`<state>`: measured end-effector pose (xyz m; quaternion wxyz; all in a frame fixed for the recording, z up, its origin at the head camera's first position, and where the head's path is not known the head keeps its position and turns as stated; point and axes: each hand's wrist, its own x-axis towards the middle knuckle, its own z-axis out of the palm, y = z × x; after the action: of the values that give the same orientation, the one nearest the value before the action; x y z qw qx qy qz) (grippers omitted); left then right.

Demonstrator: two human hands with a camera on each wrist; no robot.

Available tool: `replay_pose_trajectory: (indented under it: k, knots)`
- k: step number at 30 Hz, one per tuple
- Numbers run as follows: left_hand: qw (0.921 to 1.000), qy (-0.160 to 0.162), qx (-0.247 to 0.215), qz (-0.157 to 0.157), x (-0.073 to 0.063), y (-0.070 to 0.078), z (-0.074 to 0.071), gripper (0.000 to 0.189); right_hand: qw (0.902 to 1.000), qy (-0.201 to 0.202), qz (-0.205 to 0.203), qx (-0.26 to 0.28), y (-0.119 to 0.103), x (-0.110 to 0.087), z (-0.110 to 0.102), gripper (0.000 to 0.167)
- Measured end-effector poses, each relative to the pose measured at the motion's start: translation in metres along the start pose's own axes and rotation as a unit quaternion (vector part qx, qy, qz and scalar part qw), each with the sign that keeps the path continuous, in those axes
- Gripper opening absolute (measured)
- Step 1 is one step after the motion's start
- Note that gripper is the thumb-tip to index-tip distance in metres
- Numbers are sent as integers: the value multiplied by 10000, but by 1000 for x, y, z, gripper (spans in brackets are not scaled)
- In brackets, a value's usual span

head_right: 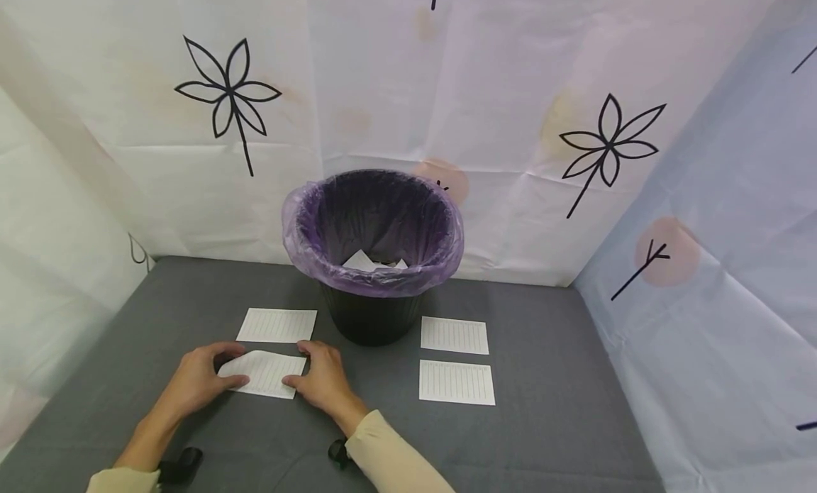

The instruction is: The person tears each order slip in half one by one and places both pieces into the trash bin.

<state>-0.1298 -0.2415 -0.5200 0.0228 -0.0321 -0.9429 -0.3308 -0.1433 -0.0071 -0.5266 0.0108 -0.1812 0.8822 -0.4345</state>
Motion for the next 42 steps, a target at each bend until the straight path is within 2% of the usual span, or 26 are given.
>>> replay_pose_trajectory:
  k: [7, 12, 17, 22, 30, 36, 42]
  knots:
    - [9984, 94, -393, 383, 1, 0, 3, 48, 9986, -297, 5, -428, -1, 3, 2, 55]
    - [9965, 130, -620, 546, 1, 3, 8, 47, 9982, -281, -35, -525, 0, 3, 4, 50]
    - [9950, 202, -719, 667, 0, 6, 11, 47, 9989, -45, -242, -406, 3, 2, 5, 27]
    - [9941, 193, -800, 704, 0, 7, 12, 48, 9991, 157, -377, 91, 7, 0, 3, 9]
    - [9914, -15, -1183, 555, 6, 13, 12, 49, 9975, 133, -239, 654, 5, -3, -11, 5]
    - [9830, -277, -1633, 798, 11, 21, 11, 49, 9969, -27, -345, 711, 4, -6, -26, 5]
    - [9762, -461, -1826, 1078, 16, 29, 10, 49, 9965, -246, -441, 670, 3, -9, -39, 7]
